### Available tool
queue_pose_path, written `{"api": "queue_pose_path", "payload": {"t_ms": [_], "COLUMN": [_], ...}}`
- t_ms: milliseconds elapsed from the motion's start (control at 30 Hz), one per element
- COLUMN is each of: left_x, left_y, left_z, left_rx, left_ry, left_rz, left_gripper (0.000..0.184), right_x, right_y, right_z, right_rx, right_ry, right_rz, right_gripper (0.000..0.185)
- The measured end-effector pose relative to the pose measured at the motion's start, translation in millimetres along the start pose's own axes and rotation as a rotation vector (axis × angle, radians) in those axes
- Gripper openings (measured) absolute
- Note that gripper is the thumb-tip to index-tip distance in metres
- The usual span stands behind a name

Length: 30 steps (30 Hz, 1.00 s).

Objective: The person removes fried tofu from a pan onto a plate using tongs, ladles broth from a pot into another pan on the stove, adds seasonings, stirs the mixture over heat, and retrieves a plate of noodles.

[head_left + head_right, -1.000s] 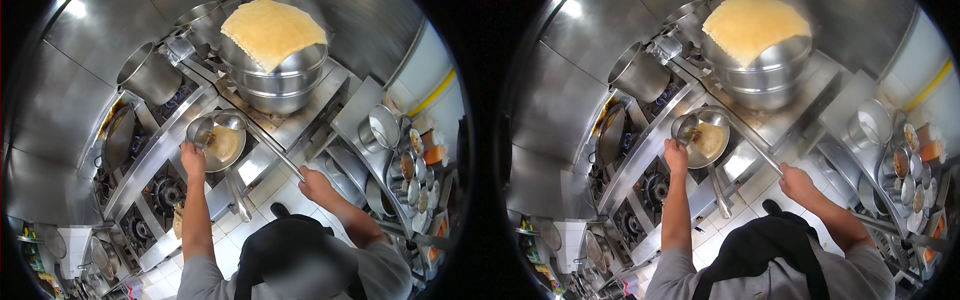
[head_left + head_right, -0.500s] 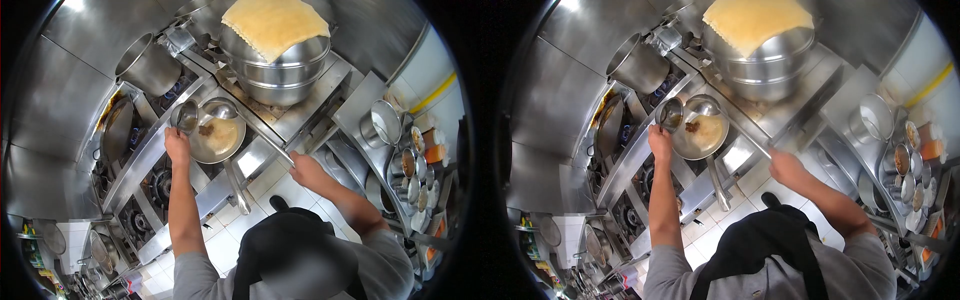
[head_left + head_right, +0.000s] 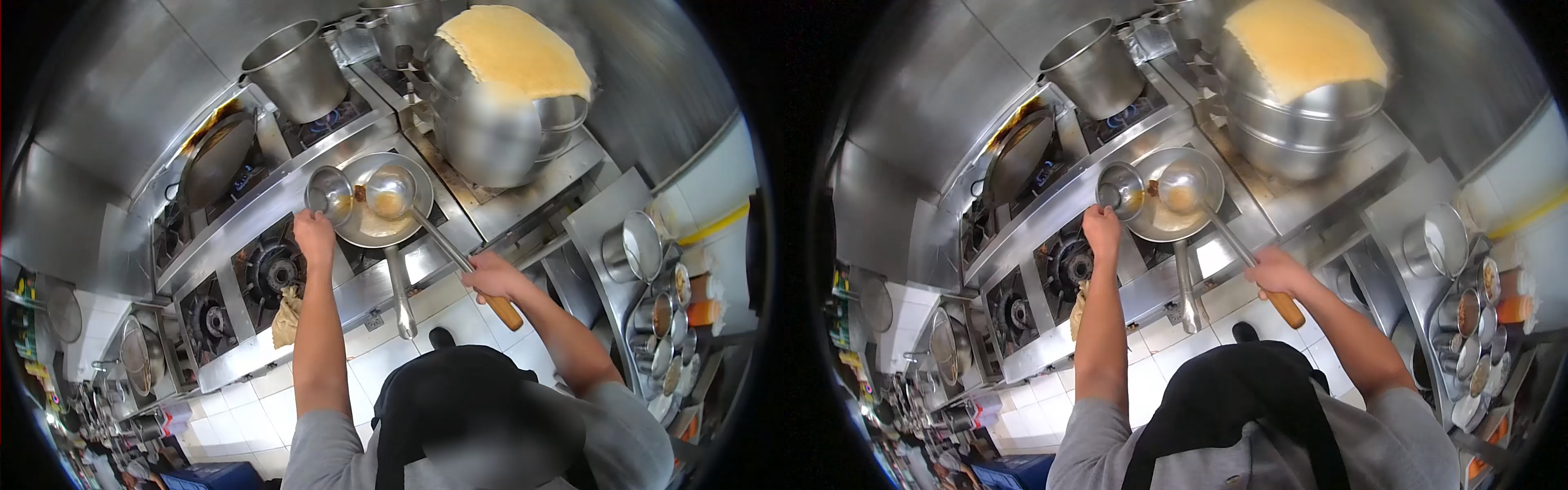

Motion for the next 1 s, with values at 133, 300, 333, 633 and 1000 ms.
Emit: {"api": "queue_pose_path", "payload": {"t_ms": [133, 300, 333, 633, 1000], "left_x": [3, -13, -19, -36, -49], "left_y": [10, 15, 16, 32, 19], "left_z": [8, 21, 22, 31, 18], "left_rx": [0.083, 0.186, 0.196, 0.201, 0.175], "left_ry": [-0.074, -0.185, -0.169, 0.046, 0.224], "left_rz": [-0.168, -0.231, -0.211, -0.04, 0.641], "left_gripper": [0.021, 0.022, 0.023, 0.017, 0.004], "right_x": [13, 12, 8, 6, -40], "right_y": [-25, -29, -26, -39, -41], "right_z": [6, 13, 15, -2, -14], "right_rx": [-0.019, -0.202, -0.334, -0.372, -0.42], "right_ry": [0.088, -0.133, -0.282, -0.335, -0.29], "right_rz": [-0.015, -0.288, -0.485, -0.334, -0.258], "right_gripper": [0.015, 0.015, 0.016, 0.023, 0.023]}}
Point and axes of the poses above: each hand's wrist, its own y-axis towards the middle knuckle, its own z-axis out of the palm, x = y × z, the point moved 1 cm from there along y, towards the middle knuckle, and after that the axes turned 5 degrees about -y, right-handed, at the moved point
